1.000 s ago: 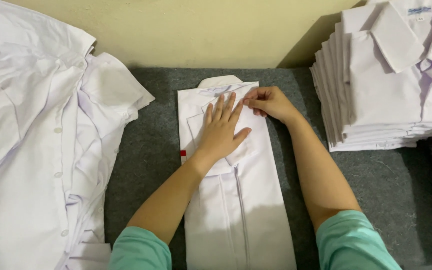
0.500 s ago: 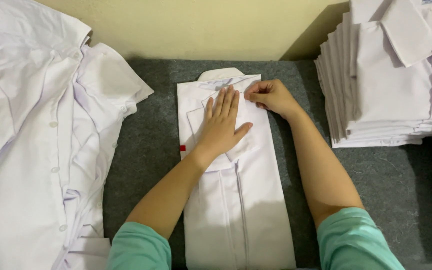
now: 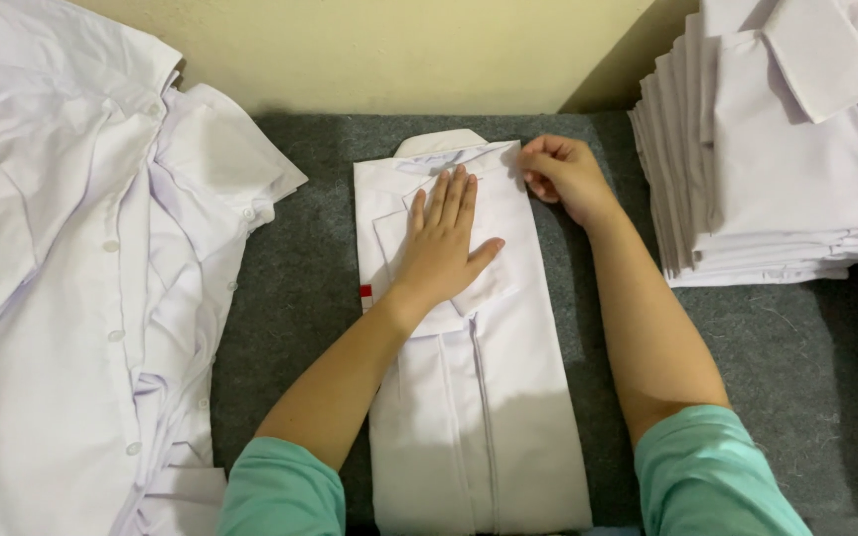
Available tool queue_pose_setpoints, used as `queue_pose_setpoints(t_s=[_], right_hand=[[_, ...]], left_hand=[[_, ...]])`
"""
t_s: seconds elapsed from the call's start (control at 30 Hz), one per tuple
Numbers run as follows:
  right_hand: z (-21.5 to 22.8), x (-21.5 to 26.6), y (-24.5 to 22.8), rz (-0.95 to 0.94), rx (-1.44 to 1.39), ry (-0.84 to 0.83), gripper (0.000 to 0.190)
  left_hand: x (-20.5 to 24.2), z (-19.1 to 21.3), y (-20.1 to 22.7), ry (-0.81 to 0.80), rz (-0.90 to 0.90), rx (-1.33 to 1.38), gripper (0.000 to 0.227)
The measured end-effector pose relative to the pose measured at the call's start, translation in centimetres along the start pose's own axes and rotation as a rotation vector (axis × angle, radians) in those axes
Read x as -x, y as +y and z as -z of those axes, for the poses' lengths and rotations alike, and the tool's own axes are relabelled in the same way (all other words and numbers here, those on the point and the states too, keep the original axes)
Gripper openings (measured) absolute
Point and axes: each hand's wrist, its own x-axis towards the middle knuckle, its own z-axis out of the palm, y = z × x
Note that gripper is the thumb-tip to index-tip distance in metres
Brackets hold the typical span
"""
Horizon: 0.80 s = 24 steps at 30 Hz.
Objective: Folding a white long-sleeved shirt and buttoning the collar on a flat work surface in a factory setting.
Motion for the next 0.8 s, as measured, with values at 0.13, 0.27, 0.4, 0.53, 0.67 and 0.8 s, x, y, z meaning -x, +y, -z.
queue_pose_setpoints(t_s=[0.13,0.27,0.4,0.53,0.67,0.8], right_hand=[[1.9,-0.7,-0.2,0.090,0.071,0.273,0.010],[2.4,-1.5,0.6,0.351,0.301,0.536,0.008],[1.3,-2.3,1.1,0.398,0.316,0.339,0.030],[-2.3,2.5,-3.8,0.207,0.369,-0.105,0.005],[-2.9,2.4,-3.3,0.182,0.502,-0.231,0.021],[-3.1,2.1,-1.9,0.205,0.668,-0.113,0.015]], left_hand=[[-0.3,-0.6,-0.4,0.014,-0.005,0.006,0.088],[-1.5,-1.5,-2.1,0.272,-0.019,0.060,0.063],[-1.7,0.8,-5.5,0.609,0.055,0.064,0.038],[-2.5,-0.4,-8.4,0.614,0.080,0.114,0.019],[-2.4,-0.4,-8.7,0.716,0.075,0.233,0.015],[-2.3,-0.5,-10.4,0.833,0.098,0.331,0.019]])
